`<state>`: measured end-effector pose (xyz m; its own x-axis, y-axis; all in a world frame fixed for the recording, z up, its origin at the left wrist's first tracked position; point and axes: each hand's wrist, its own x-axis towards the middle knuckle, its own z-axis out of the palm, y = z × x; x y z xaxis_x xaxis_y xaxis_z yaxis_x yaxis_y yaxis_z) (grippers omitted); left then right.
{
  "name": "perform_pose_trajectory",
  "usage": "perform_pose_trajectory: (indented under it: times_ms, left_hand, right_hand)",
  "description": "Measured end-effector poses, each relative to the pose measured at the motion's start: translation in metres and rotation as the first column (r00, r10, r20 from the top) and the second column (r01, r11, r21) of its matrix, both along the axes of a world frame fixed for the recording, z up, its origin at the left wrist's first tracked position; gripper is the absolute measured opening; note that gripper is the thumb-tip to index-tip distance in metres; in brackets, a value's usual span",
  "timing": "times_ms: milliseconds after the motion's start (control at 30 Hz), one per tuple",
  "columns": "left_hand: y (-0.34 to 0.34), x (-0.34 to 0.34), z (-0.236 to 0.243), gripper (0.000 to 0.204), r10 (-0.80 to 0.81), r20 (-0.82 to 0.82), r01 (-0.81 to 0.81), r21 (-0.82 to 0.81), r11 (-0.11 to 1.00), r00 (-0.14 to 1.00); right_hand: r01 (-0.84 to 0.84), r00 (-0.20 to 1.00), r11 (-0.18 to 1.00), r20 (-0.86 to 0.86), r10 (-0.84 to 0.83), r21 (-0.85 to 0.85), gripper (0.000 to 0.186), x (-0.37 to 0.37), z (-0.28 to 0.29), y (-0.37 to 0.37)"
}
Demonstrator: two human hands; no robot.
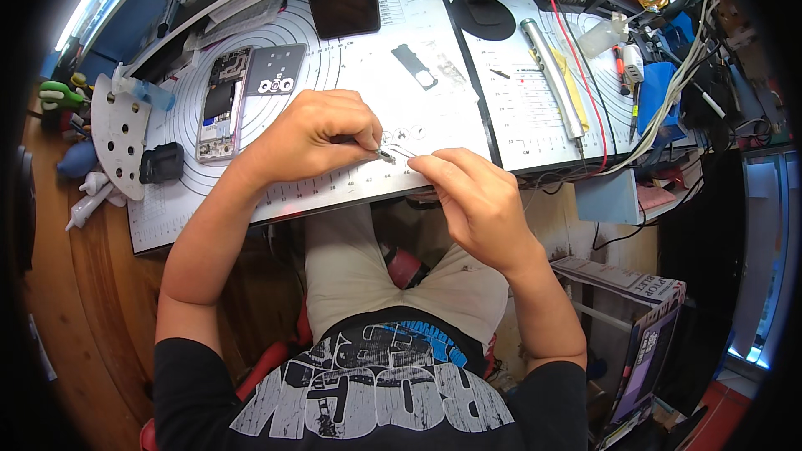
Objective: The person removes a small internal component from a phone with tweezers, cleans it with a brush and liquid, and then reinstalls the component into the phone chassis.
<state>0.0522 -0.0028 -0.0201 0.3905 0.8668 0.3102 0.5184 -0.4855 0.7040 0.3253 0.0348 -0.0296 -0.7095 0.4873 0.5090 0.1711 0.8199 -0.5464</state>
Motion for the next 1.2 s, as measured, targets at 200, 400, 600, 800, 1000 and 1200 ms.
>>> perform_pose_trajectory:
  times_ms: [200, 400, 600, 800, 1000, 1200]
  left_hand:
    - [0.000, -0.001, -0.001, 0.013, -0.005, -0.005, 0.005, 0.018, 1.000, 1.000]
    - [-0.001, -0.001, -0.002, 0.013, 0.005, -0.003, -0.005, 0.032, 0.999, 1.000]
    - [0.000, 0.000, -0.002, 0.014, 0.001, -0.014, 0.000, 0.059, 0.998, 1.000]
    - [-0.001, 0.000, -0.004, 0.013, 0.003, -0.018, -0.002, 0.078, 0.997, 1.000]
    - [-0.001, 0.000, -0.004, 0.012, 0.007, -0.025, -0.005, 0.087, 0.996, 1.000]
    - [-0.001, -0.001, -0.003, 0.013, 0.021, -0.020, -0.019, 0.078, 0.997, 1.000]
  right_hand:
    - [-0.004, 1.000, 1.000, 0.002, 0.004, -0.012, 0.043, -0.001, -0.001, -0.001]
    - [-0.003, 1.000, 1.000, 0.006, 0.003, -0.009, 0.042, -0.003, 0.000, -0.001]
    - [0.024, 0.999, 1.000, 0.020, -0.025, 0.016, 0.040, -0.006, 0.002, -0.002]
    - [0.072, 0.990, 0.992, 0.114, -0.084, 0.105, 0.042, -0.003, 0.014, -0.008]
    - [0.057, 0.994, 0.990, 0.082, -0.067, 0.126, 0.041, -0.010, 0.015, -0.006]
    - [0.070, 0.991, 0.990, 0.106, -0.084, 0.126, 0.039, -0.007, 0.017, -0.006]
